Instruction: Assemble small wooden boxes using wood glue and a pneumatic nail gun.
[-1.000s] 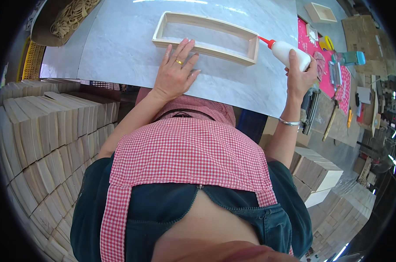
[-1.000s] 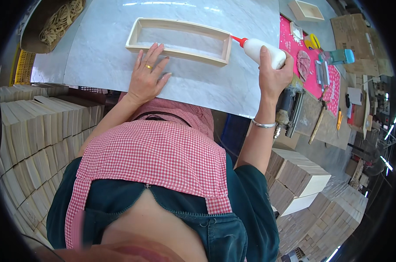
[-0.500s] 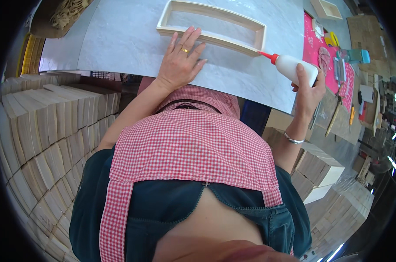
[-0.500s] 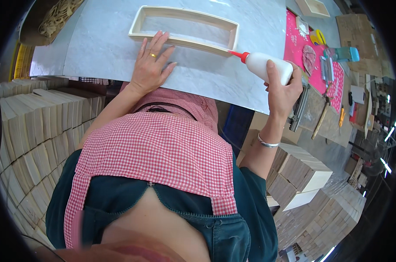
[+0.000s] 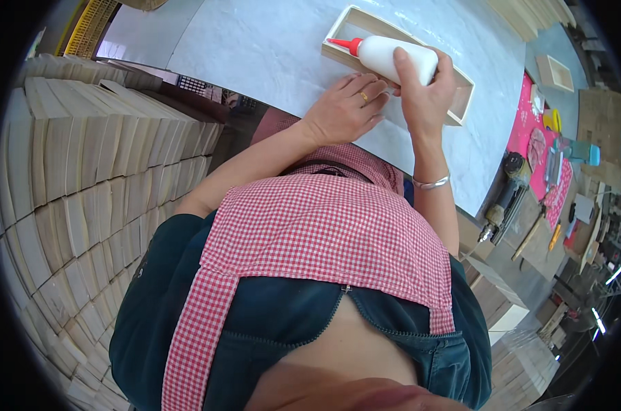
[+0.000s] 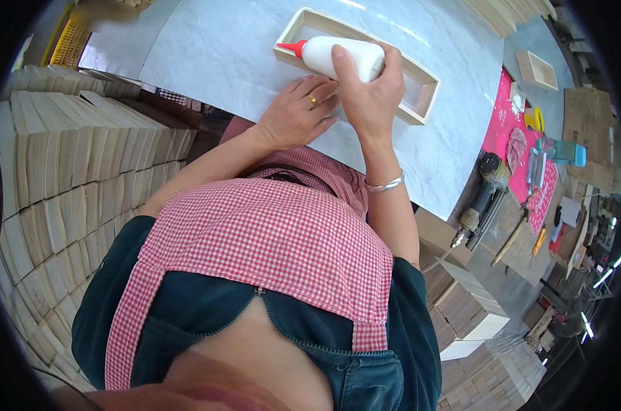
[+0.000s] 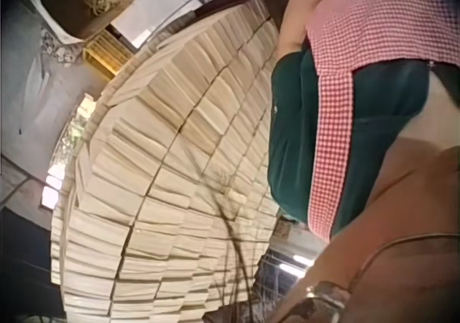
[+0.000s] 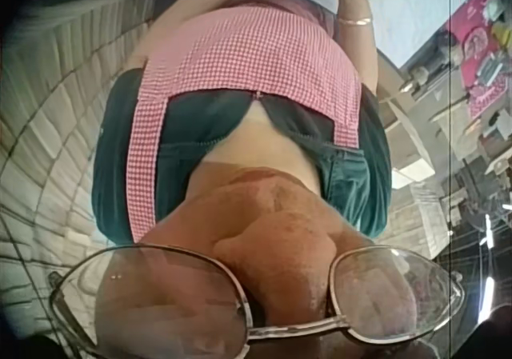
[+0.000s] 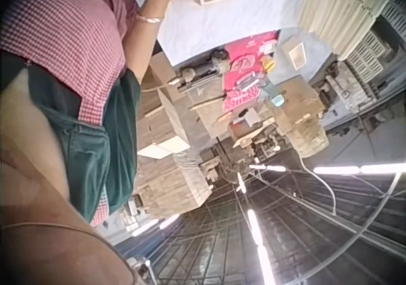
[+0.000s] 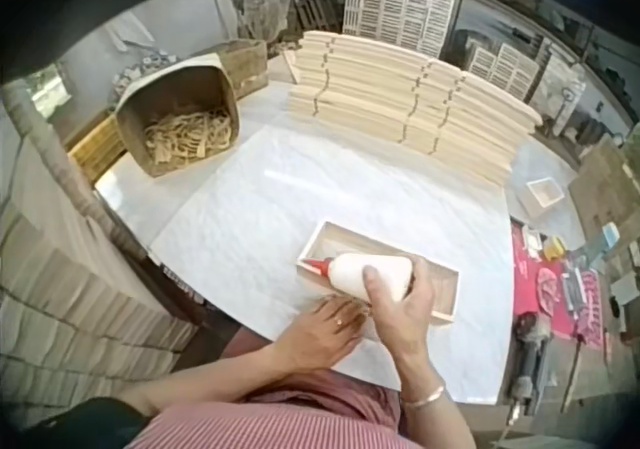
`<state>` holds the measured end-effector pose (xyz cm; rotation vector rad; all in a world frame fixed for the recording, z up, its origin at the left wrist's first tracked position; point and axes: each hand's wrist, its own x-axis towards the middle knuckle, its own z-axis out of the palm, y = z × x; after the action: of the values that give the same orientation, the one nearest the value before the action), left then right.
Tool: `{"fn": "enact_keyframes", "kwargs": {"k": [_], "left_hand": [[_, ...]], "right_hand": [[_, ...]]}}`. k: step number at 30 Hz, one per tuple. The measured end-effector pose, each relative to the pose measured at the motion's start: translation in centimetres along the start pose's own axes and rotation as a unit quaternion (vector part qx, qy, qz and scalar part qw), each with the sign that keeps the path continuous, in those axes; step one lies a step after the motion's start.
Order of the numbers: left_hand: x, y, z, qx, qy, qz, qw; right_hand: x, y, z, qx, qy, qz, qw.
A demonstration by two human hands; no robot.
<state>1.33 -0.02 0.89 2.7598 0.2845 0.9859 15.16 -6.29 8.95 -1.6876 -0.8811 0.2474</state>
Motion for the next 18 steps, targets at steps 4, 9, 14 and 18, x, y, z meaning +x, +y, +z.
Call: {"fn": "enact_keyframes", "kwargs": {"k": [4, 9, 14, 18], "left_hand": [[-0.1, 0.0, -0.1, -0.006, 0.003, -0.001, 1.0], [0.1, 0.1, -0.3, -0.008, -0.012, -0.006, 1.0], [0.2, 0.0, -0.2, 0.001, -0.012, 0.001, 1.0], [0.2, 0.2, -0.1, 0.013, -0.023, 0.006, 1.0]], "right_hand": [[0.1, -0.2, 0.1, -0.028, 0.003, -0.011, 1.0], [-0.4, -0.1, -2.7, -0.062, 0.014, 0.001, 0.998], [-1.4, 0.3, -6.6, -0.097, 0.038, 0.027, 0.994], [-2.4, -0.4, -9.5, -0.08, 0.073, 0.071, 0.992]]}}
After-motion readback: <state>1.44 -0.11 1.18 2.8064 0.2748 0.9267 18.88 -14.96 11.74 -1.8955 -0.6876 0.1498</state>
